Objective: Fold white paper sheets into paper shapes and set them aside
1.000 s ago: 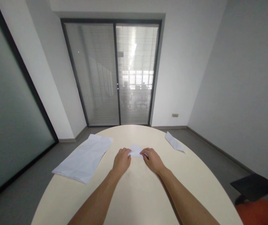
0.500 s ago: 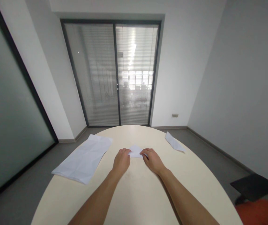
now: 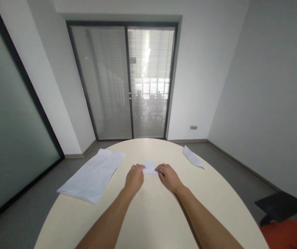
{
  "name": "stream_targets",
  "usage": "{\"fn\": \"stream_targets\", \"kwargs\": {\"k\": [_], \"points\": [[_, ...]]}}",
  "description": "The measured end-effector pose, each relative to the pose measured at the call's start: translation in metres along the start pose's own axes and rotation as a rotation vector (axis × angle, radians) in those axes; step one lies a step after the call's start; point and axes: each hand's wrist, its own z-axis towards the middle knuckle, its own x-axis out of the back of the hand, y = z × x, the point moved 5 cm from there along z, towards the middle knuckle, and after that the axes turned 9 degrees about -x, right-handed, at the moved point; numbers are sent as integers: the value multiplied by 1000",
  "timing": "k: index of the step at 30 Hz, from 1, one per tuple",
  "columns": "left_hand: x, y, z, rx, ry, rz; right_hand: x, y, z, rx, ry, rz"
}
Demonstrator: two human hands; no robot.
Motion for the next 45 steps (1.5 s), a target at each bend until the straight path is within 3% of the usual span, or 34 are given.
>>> {"fn": "stream_targets", "kwargs": {"k": [9,17,23,35,45], "points": [[-2,-2,0,-18,14,7,0,1,1,1,-1,-4],[-2,-4,1,58,-13,5,-1,2,1,-1,-4,3],[-2,-6,0,65,42,5,-2,2,1,-2,15,-2],[3,-5,1,-6,134,61,-3,-3,0,16,20,-53],[3,6,1,-133,51,191,-12,7,2,-27,-7,-177]]}}
